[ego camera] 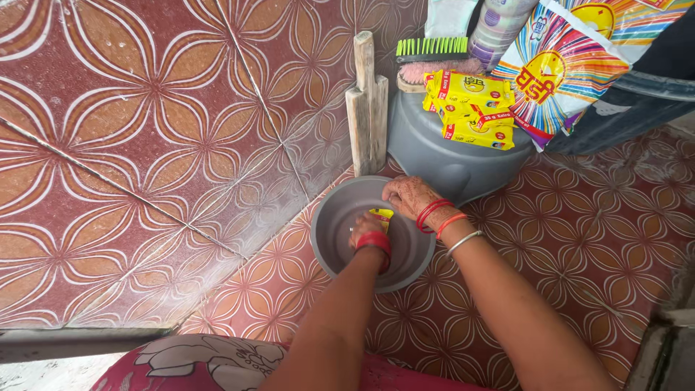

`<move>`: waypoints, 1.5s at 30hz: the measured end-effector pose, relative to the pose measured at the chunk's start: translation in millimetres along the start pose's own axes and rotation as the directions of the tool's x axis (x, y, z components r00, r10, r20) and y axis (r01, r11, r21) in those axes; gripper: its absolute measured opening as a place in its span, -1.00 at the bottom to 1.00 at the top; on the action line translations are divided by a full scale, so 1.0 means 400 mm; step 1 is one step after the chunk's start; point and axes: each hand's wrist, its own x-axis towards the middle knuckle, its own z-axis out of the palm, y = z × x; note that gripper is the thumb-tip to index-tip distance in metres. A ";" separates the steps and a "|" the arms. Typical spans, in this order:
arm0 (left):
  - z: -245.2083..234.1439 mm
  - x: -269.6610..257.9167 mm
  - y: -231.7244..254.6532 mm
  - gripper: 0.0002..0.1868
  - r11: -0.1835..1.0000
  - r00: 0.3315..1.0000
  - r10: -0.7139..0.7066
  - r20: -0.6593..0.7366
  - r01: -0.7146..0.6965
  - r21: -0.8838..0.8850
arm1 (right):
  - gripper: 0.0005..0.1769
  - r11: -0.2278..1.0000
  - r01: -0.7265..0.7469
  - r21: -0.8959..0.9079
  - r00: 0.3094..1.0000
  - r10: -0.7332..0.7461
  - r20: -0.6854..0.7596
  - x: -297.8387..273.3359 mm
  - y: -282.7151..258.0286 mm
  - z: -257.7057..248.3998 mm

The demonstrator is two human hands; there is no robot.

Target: The person organizes cleaning supplies in a tiled corner. They repeatedly pick up yellow soap bars from a grey bowl and place them on top of a grey plastic container, stacking them alongside other cleaning items like brushes and bottles.

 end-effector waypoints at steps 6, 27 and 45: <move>0.043 -0.009 -0.026 -0.51 0.998 0.998 0.019 0.062 -0.023 0.056 | -0.86 0.995 -0.081 0.056 0.997 0.080 0.018 -0.012 0.014 -0.011; -0.420 0.116 0.036 -0.47 0.904 0.421 0.388 0.820 -0.001 -0.427 | -0.79 0.965 -0.140 0.223 0.989 0.149 -0.023 0.021 0.013 -0.169; -0.670 0.078 0.271 -0.23 0.039 0.328 0.940 -0.090 -0.368 -0.929 | -0.09 0.931 -0.239 0.277 0.956 0.275 -0.101 -0.066 -0.038 -0.549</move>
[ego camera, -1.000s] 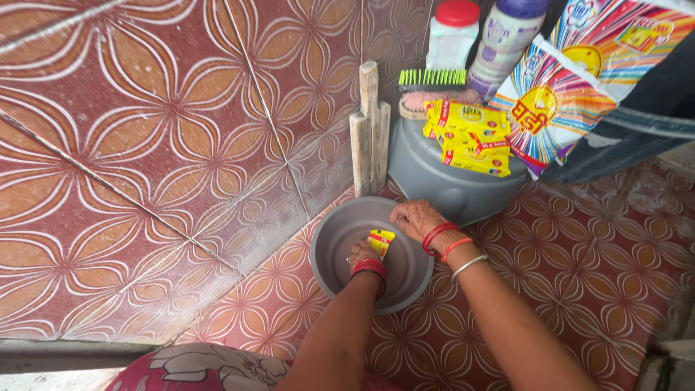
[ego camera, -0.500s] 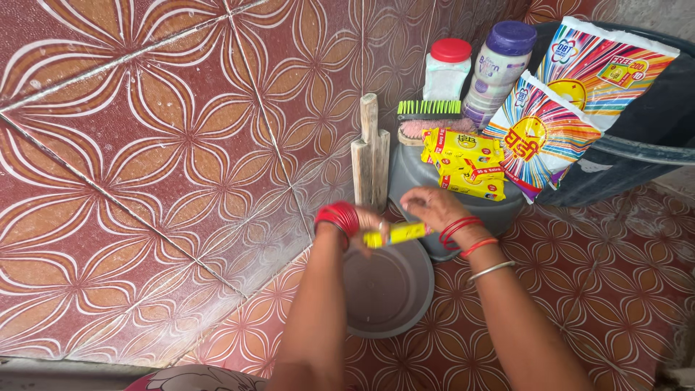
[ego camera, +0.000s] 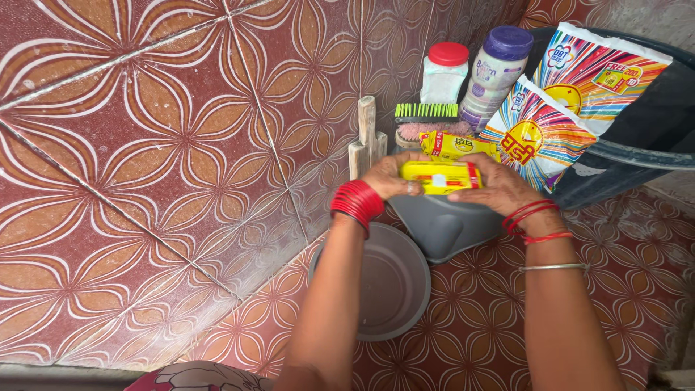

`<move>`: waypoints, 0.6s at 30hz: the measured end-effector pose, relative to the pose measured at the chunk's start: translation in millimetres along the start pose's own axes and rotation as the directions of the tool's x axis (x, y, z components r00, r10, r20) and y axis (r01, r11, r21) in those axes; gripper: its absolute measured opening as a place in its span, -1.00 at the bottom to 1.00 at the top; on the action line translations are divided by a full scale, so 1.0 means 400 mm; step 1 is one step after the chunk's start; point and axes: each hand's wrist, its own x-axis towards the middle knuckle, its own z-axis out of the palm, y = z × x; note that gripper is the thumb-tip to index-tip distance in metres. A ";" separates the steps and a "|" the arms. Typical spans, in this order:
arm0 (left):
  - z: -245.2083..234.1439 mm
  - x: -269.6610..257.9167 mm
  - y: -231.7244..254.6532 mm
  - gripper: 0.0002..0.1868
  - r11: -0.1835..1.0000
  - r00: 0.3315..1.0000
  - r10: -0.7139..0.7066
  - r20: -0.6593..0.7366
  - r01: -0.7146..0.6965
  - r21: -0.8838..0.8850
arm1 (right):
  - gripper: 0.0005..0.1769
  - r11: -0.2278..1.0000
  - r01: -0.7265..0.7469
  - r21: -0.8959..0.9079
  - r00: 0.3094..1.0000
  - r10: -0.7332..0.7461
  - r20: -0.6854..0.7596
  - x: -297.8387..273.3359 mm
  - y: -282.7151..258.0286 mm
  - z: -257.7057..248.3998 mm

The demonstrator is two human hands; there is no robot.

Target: The person organizes cleaning supplies in a tiled corner. They repeatedly pick up yellow soap bars from a grey bowl and place them on top of a grey plastic container, stacking them alongside other cleaning items like brushes and bottles.

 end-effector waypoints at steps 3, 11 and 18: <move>0.065 0.068 -0.069 -0.16 0.995 0.977 0.096 -0.189 -0.091 0.034 | -0.06 0.996 -0.078 -0.041 0.993 0.074 -0.093 -0.012 0.065 -0.021; 0.177 0.131 -0.161 -0.17 1.000 0.831 -0.005 -0.556 -0.012 -0.026 | -0.07 0.948 -0.173 -0.266 0.953 0.094 -0.286 -0.006 0.214 -0.019; 0.212 0.117 -0.100 -0.32 0.974 0.721 0.000 -0.693 0.156 0.162 | -0.08 0.961 -0.152 -0.232 0.911 0.045 -0.410 -0.002 0.231 0.006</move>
